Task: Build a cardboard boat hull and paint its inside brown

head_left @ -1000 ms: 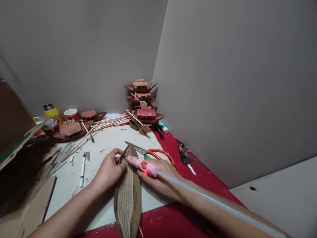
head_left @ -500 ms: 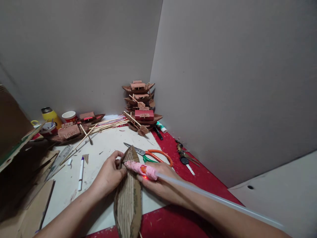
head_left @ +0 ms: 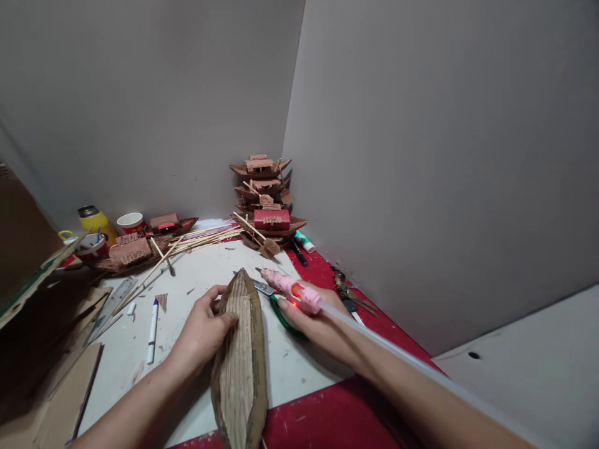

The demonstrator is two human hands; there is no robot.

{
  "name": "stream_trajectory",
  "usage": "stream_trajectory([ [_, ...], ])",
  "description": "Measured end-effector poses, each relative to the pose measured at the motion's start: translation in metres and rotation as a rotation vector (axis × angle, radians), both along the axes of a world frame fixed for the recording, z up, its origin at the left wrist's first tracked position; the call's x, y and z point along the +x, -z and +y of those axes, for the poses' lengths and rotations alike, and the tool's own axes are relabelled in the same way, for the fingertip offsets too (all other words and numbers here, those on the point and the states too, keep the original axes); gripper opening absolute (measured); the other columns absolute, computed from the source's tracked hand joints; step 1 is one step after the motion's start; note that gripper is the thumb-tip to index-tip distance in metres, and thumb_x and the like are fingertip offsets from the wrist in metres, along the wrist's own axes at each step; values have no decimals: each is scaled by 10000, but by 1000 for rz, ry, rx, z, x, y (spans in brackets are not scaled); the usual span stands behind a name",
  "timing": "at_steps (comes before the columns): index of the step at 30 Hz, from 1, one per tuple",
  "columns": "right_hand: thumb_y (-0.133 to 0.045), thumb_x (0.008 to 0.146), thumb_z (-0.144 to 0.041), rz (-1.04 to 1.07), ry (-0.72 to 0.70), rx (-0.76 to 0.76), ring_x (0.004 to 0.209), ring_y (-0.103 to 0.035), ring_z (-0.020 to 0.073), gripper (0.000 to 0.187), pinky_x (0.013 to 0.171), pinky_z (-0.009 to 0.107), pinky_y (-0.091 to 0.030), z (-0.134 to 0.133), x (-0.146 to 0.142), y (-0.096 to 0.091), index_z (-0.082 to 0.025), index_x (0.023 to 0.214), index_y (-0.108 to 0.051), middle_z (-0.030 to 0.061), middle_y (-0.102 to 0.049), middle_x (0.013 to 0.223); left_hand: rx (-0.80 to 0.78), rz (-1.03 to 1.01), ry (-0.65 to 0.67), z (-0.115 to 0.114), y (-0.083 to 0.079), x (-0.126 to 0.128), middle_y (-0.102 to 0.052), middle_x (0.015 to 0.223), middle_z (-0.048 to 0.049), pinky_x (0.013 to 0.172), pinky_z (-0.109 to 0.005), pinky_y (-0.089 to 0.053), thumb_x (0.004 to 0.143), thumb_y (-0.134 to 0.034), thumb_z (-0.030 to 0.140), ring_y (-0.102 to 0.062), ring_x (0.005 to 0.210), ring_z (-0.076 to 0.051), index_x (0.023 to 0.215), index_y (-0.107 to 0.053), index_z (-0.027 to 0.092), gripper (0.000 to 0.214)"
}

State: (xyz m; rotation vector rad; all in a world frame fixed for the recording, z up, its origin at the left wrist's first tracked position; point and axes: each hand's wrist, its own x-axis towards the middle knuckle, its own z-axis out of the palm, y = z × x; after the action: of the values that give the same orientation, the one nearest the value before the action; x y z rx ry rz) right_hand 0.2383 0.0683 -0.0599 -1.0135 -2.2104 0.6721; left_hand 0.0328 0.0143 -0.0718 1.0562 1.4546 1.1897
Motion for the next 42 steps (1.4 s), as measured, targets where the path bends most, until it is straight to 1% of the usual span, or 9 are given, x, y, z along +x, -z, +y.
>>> stream_trajectory([
  [3, -530, 828, -307, -229, 41, 79, 654, -568, 180, 163, 611, 289, -423, 7, 2, 6, -174, 866, -616, 56, -632, 779, 37, -60, -61, -1, -4, 1, -667, 787, -23, 661, -284, -470, 654, -607, 166, -621, 732, -191, 987, -582, 174, 334],
  [12, -623, 777, -406, -524, 1, 91, 785, -598, 224, 285, 655, 291, -400, 25, 18, -2, -161, 923, -630, 96, -632, 906, 142, -89, -136, -12, -44, -11, -700, 957, -24, 741, -292, -491, 674, -681, 237, -642, 803, -191, 1097, -580, 194, 437],
  [15, -646, 751, -319, -428, -83, 58, 879, -611, 238, 289, 739, 314, -442, 25, 24, -11, -173, 999, -655, 107, -656, 986, 132, -96, -116, -17, -47, -2, -705, 963, -25, 744, -294, -495, 659, -690, 253, -646, 824, -204, 1101, -579, 196, 460],
  [18, -597, 796, -299, -103, -80, -48, 917, -616, 214, 328, 793, 323, -471, 14, 20, -19, -170, 1094, -637, 98, -664, 1025, 117, -46, -88, -19, -41, 14, -707, 953, -34, 743, -294, -497, 643, -680, 259, -644, 856, -223, 1065, -597, 188, 437],
  [22, -604, 785, -344, 309, -88, -366, 687, -595, 136, 366, 583, 232, -476, -11, -3, -16, -153, 1098, -614, 43, -646, 852, 74, -76, -35, -23, -32, 39, -702, 965, -41, 749, -296, -503, 640, -643, 239, -639, 876, -230, 1029, -593, 195, 395],
  [26, -573, 769, -236, 376, -65, -448, 492, -440, 71, 198, 438, 173, -330, -24, -19, -4, -163, 937, -647, -35, -531, 614, 19, -69, 30, -29, -29, 49, -685, 997, -45, 792, -302, -501, 610, -661, 216, -622, 909, -230, 1030, -582, 201, 427],
  [30, -547, 732, -151, 451, -88, -460, 504, -423, 62, 157, 453, 166, -307, -26, -19, -6, -142, 836, -664, -38, -527, 614, 46, 64, 41, -31, -40, 43, -673, 910, -26, 758, -272, -491, 630, -672, 259, -611, 855, -210, 927, -610, 210, 307],
  [34, -536, 735, -149, 451, -153, -481, 525, -392, 66, 133, 459, 173, -289, -27, -15, -9, -127, 776, -661, -36, -491, 609, 137, 239, -71, -29, -47, 31, -637, 773, -7, 639, -233, -465, 694, -673, 322, -577, 748, -176, 845, -624, 204, 197],
  [42, -520, 783, -192, 316, -215, -349, 536, -375, 71, 144, 486, 189, -304, -24, -13, -2, -126, 785, -648, -43, -454, 596, 160, 341, -28, -31, -44, 17, -627, 764, 5, 626, -213, -460, 736, -687, 327, -572, 711, -145, 831, -649, 197, 165],
])
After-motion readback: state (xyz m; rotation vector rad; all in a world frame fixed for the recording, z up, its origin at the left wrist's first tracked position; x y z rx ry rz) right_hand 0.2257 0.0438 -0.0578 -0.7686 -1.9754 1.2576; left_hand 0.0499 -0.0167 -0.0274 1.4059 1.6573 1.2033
